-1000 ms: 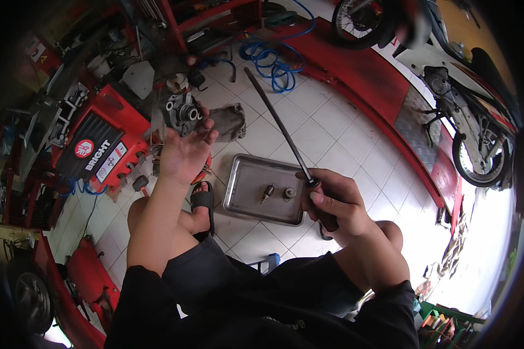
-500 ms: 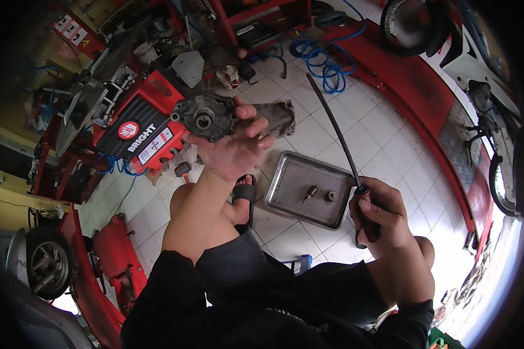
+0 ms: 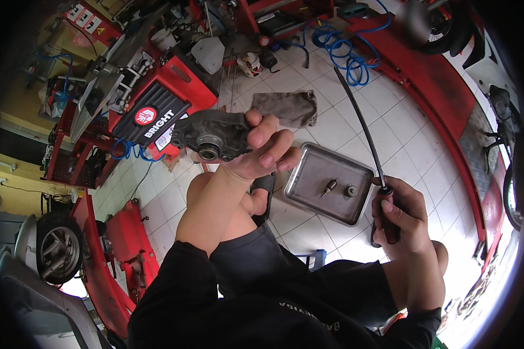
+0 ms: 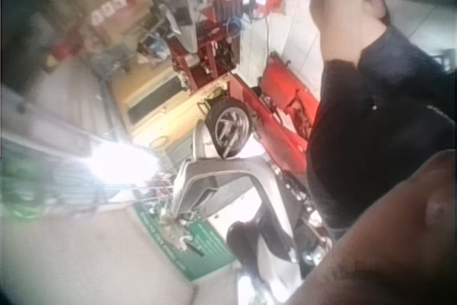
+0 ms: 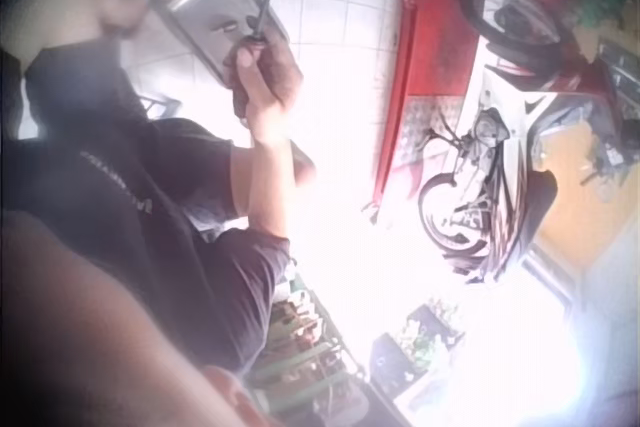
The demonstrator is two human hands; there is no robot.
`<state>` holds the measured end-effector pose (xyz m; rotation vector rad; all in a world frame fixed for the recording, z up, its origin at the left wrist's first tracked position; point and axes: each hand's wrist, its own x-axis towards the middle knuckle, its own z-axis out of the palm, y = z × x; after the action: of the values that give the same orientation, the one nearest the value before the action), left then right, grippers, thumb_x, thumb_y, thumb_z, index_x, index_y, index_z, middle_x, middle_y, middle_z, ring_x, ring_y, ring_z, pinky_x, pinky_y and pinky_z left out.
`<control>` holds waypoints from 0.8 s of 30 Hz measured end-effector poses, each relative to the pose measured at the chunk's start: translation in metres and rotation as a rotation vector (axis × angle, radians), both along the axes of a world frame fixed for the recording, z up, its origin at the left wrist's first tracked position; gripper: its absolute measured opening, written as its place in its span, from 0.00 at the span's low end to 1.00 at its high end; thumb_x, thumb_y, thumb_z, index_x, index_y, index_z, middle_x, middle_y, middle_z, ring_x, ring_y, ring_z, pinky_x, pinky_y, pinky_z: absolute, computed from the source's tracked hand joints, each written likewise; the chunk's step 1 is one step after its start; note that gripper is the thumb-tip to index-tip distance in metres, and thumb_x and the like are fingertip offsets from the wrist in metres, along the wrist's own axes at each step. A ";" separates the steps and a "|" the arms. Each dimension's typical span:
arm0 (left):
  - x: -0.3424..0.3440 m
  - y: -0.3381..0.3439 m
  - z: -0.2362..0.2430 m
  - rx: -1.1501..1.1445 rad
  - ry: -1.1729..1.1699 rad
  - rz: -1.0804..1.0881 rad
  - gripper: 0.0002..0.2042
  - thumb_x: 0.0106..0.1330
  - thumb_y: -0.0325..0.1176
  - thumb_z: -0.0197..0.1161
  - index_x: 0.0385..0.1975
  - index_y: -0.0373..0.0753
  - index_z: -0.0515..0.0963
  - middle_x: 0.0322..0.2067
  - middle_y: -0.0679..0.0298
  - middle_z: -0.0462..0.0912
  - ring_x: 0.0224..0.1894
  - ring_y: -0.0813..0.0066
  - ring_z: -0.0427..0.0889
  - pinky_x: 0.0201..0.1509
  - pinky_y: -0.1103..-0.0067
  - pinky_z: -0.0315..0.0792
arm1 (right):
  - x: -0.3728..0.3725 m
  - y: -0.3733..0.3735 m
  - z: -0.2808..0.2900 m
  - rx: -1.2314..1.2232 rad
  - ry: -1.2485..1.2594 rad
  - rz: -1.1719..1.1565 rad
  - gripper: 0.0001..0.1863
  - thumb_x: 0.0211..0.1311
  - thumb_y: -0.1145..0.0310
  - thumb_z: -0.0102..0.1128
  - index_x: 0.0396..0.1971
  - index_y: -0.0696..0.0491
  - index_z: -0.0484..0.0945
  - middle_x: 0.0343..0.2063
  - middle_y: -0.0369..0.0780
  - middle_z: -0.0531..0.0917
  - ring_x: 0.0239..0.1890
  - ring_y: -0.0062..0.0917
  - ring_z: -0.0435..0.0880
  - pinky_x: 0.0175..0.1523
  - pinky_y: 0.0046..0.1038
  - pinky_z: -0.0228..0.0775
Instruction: The person sits in a workshop and uses a screwdriver to disassemble a cylindrical mechanical part, removing a small internal component and placing it into a metal tray. They then handle a larger, dark mechanical housing, using the screwdriver to manipulate its internal parts before placing it into the tray.
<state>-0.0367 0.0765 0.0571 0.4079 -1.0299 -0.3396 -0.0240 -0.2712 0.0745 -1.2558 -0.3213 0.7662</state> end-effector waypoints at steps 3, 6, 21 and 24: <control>-0.005 -0.002 0.001 -0.004 0.027 0.060 0.40 0.53 0.57 0.76 0.67 0.54 0.70 0.52 0.76 0.78 0.45 0.74 0.77 0.50 0.69 0.66 | 0.002 0.001 0.000 -0.008 -0.030 0.004 0.21 0.67 0.74 0.59 0.59 0.63 0.73 0.28 0.41 0.80 0.25 0.20 0.78 0.21 0.16 0.63; -0.007 -0.004 0.004 -0.004 0.035 0.103 0.43 0.50 0.57 0.79 0.67 0.54 0.70 0.53 0.77 0.78 0.45 0.75 0.77 0.50 0.70 0.66 | 0.002 0.001 -0.001 -0.007 -0.012 0.007 0.21 0.67 0.74 0.59 0.59 0.63 0.73 0.28 0.42 0.80 0.25 0.20 0.78 0.21 0.16 0.63; -0.016 -0.011 0.015 0.059 0.208 0.262 0.17 0.76 0.45 0.53 0.60 0.55 0.78 0.50 0.80 0.83 0.40 0.75 0.78 0.50 0.69 0.69 | 0.000 0.002 0.002 0.014 0.049 0.028 0.20 0.70 0.73 0.54 0.58 0.64 0.72 0.28 0.42 0.79 0.24 0.21 0.77 0.26 0.19 0.66; -0.005 -0.008 -0.001 0.013 0.131 0.241 0.40 0.51 0.56 0.74 0.67 0.54 0.70 0.54 0.79 0.77 0.45 0.76 0.75 0.50 0.72 0.66 | 0.001 0.003 0.000 0.045 0.070 0.049 0.19 0.70 0.74 0.53 0.58 0.64 0.72 0.28 0.42 0.79 0.24 0.22 0.76 0.29 0.22 0.68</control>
<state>-0.0421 0.0688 0.0560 0.5088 -0.8408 -0.1548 -0.0225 -0.2679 0.0748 -1.1797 -0.3115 0.8392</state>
